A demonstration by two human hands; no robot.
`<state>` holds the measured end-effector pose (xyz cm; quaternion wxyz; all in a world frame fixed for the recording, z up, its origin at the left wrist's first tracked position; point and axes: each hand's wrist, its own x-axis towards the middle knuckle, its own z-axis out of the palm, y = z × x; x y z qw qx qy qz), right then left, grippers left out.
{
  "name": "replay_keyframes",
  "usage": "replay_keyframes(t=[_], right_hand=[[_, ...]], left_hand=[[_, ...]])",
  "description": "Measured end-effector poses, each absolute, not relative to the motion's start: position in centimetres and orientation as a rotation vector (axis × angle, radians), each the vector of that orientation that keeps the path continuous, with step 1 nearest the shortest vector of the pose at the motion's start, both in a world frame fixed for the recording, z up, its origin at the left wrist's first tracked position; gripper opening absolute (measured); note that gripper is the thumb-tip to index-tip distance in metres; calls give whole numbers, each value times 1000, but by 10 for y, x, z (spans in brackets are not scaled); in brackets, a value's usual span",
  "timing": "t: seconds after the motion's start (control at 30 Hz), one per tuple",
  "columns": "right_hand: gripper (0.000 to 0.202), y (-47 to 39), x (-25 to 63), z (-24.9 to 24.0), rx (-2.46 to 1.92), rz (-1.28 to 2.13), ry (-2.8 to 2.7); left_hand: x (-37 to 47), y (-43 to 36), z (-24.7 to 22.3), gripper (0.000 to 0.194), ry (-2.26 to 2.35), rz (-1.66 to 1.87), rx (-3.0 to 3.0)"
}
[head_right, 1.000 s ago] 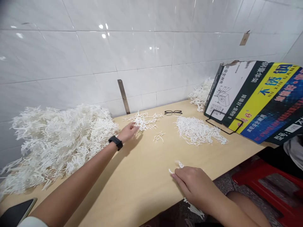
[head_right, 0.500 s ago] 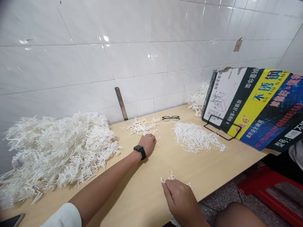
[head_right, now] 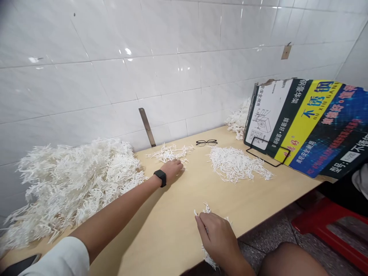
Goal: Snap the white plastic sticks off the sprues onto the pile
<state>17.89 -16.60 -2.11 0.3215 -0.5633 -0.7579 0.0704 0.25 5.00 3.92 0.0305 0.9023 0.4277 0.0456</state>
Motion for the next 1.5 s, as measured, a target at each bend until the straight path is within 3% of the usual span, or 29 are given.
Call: replay_keyframes(t=[0.17,0.3,0.4,0.53,0.63,0.73,0.83,1.07,1.23,1.33,1.5], right_hand=[[41,-162,187,-25,-1477,522,-1762],[47,-155,195,-23,-1303,875,-1492],[49,-150,196,-10,-1181,1048,-1269],[46,-133,185,18,-973,1297,-1032],[42,-112,170,36,-800,1479,-969],[33,-92,156,47,-744,1588,-984],[27,-74,145,50,-809,1556,-1079],[38,-23,121,37,-1111,1306,-1287],[26,13,118,32,-1241,836,-1470],[27,25,124,24,-1262,549,-1409],[28,32,137,10,-1094,849,-908]], left_hand=[[-5,45,48,30,1663,279,2557],[8,8,61,27,1744,423,2423],[17,-29,69,32,1284,693,2372],[19,-62,63,46,852,603,1973],[8,-61,53,50,714,573,1684],[-18,-51,48,41,844,696,1461],[-50,-47,46,38,997,865,1412],[-79,-57,25,22,1205,1199,1412],[-72,-56,14,43,1254,1257,1348],[-69,-57,10,39,1368,1173,1472],[-66,-61,5,30,1389,1022,1790]])
